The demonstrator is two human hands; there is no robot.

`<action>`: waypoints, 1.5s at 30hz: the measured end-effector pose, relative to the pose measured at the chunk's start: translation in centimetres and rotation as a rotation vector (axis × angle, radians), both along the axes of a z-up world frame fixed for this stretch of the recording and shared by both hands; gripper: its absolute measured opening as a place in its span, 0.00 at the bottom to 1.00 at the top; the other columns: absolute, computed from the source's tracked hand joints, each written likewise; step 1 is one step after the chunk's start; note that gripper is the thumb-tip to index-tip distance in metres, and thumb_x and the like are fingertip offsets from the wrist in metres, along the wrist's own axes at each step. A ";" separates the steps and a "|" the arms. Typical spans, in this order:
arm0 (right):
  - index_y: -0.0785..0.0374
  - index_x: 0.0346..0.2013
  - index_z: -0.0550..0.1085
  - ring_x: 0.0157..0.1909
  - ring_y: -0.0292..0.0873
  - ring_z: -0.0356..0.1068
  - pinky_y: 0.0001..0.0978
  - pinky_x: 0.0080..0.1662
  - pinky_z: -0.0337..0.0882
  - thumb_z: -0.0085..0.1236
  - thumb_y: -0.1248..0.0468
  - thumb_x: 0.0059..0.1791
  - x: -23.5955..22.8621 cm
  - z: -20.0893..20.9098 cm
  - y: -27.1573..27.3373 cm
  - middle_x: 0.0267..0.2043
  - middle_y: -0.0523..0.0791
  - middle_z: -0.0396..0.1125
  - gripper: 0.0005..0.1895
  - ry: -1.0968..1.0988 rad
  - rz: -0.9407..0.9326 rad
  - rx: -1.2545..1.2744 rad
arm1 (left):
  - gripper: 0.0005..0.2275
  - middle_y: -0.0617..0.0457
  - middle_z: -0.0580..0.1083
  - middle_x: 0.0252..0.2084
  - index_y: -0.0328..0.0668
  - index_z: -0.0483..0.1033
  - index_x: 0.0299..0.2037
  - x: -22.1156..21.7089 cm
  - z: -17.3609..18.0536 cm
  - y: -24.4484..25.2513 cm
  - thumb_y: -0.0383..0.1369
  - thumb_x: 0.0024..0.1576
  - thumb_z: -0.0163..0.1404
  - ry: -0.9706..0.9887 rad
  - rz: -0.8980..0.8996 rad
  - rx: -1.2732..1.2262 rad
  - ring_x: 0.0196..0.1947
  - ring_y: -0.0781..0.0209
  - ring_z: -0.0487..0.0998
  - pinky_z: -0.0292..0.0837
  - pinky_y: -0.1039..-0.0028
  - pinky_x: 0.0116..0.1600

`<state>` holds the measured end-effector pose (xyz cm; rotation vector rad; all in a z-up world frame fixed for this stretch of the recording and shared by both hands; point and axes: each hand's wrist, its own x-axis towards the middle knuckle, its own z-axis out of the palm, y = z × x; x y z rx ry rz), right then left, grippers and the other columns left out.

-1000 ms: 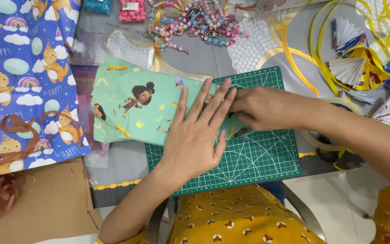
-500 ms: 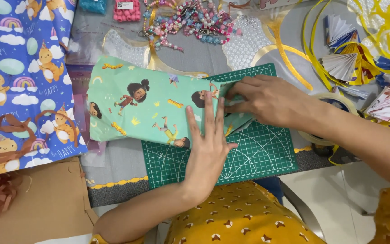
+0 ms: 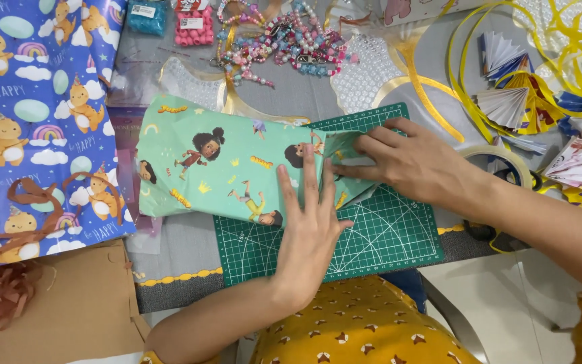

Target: Wrapping a rectangular box with decorative paper and securing it with tape.

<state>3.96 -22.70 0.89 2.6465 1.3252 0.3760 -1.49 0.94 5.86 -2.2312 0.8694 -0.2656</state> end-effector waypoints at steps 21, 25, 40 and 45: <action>0.62 0.47 0.69 0.50 0.56 0.67 0.46 0.49 0.67 0.60 0.70 0.54 1.4 4.2 2.6 0.51 0.53 0.63 0.10 0.311 -0.082 0.633 | 0.18 0.46 0.65 0.69 0.46 0.76 0.58 0.9 -1.3 1.0 0.48 0.66 0.50 0.198 -0.187 -0.614 0.74 0.27 0.53 0.51 0.33 0.73; 0.65 0.57 0.62 0.53 0.50 0.64 0.40 0.56 0.67 0.66 0.57 0.51 4.0 3.7 2.6 0.56 0.52 0.57 0.28 0.595 -0.161 0.788 | 0.19 0.39 0.62 0.63 0.29 0.66 0.65 4.4 0.4 1.4 0.30 0.65 0.49 0.320 -0.165 -0.907 0.65 0.39 0.71 0.71 0.56 0.70; 0.65 0.53 0.72 0.47 0.59 0.75 0.50 0.46 0.75 0.69 0.63 0.47 3.1 1.0 4.1 0.42 0.50 0.70 0.23 0.671 -0.465 0.659 | 0.12 0.50 0.73 0.33 0.38 0.76 0.45 11.2 -4.2 0.2 0.33 0.54 0.47 0.343 -0.289 -0.955 0.36 0.49 0.75 0.65 0.58 0.51; 0.63 0.42 0.79 0.43 0.55 0.77 0.40 0.42 0.76 0.63 0.67 0.52 1.1 1.4 2.7 0.35 0.48 0.72 0.05 0.563 -0.506 0.718 | 0.08 0.55 0.73 0.33 0.47 0.75 0.43 11.0 -4.0 0.2 0.30 0.55 0.49 0.471 -0.247 -0.998 0.39 0.53 0.76 0.63 0.56 0.55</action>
